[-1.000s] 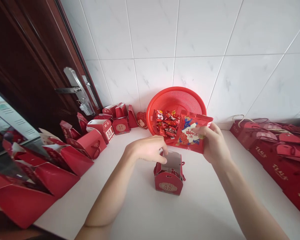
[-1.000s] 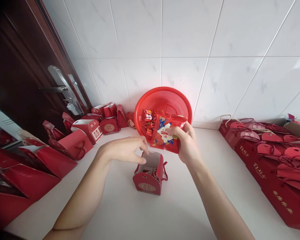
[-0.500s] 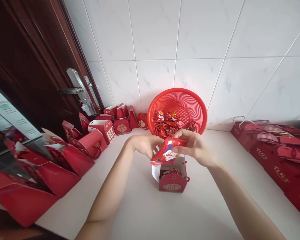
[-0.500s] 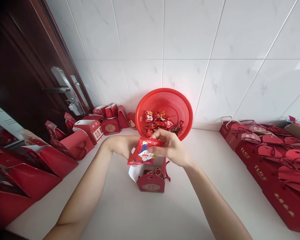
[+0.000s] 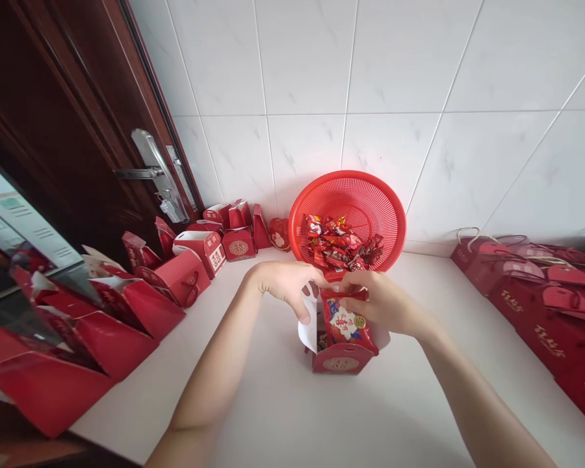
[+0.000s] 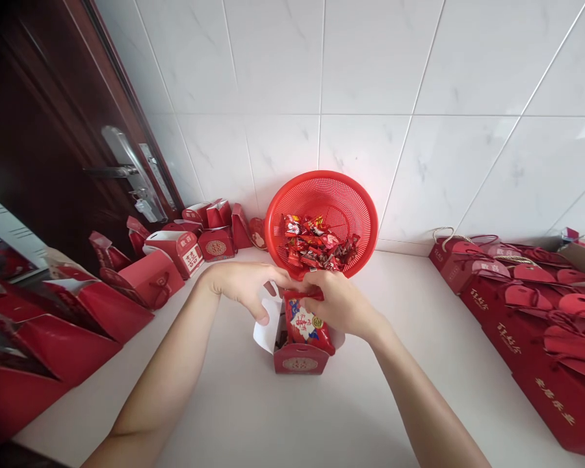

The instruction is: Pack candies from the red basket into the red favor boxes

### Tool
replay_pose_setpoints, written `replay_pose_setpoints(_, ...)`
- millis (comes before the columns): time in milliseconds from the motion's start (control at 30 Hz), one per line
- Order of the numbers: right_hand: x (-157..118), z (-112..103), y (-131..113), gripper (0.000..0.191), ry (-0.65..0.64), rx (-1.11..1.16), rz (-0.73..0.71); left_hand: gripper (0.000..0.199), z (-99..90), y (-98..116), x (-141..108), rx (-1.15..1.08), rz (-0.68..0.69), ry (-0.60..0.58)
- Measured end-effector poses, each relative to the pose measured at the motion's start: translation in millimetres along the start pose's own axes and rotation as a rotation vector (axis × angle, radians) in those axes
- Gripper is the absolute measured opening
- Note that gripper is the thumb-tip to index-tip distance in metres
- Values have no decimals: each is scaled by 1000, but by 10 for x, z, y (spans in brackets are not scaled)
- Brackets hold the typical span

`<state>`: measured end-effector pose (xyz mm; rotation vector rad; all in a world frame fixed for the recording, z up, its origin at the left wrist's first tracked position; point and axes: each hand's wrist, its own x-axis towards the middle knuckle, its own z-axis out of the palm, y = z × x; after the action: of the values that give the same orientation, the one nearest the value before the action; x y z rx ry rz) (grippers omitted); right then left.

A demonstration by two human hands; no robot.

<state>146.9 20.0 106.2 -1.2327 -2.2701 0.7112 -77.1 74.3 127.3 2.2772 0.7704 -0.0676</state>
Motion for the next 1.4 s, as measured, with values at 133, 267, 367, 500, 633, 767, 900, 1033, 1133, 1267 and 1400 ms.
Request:
replay_pose_setpoints(133,25,80,-37,9,28,-15,27,69,8,37,1,-31,35,-6)
replay_pose_setpoints(267,35,134,-60,13,46,-55,53,68,8,39,1,-29,24,-5)
replay_pose_setpoints(367,28,145,-82,13,58,-131,92,69,1,39,1,-2,-5,-1)
replay_pose_setpoints(500,17,172,-138,18,-72,-235,125,69,-6,50,5,51,-8,-11)
replay_pose_setpoints(633,28,246,-150,23,-159,-363,115,71,4,38,3,74,-24,0)
replay_pose_setpoints(767,36,262,-115,25,-182,-405,102,78,20,1,3,98,-63,23)
replay_pose_setpoints(900,-9,135,-119,25,-138,-302,99,80,22,-18,17,123,-63,19)
replay_pose_setpoints(1033,-91,-25,-135,27,-36,-230,26,81,18,0,24,127,-40,19)
replay_pose_setpoints(1133,-123,-55,-128,30,-193,-200,-67,81,17,47,24,160,-92,16)
replay_pose_setpoints(1267,-115,2,-96,29,-363,-295,-125,73,21,140,21,236,-141,5)
replay_pose_setpoints(1400,-105,25,-81,29,-332,-277,-112,67,35,209,5,278,-135,14)
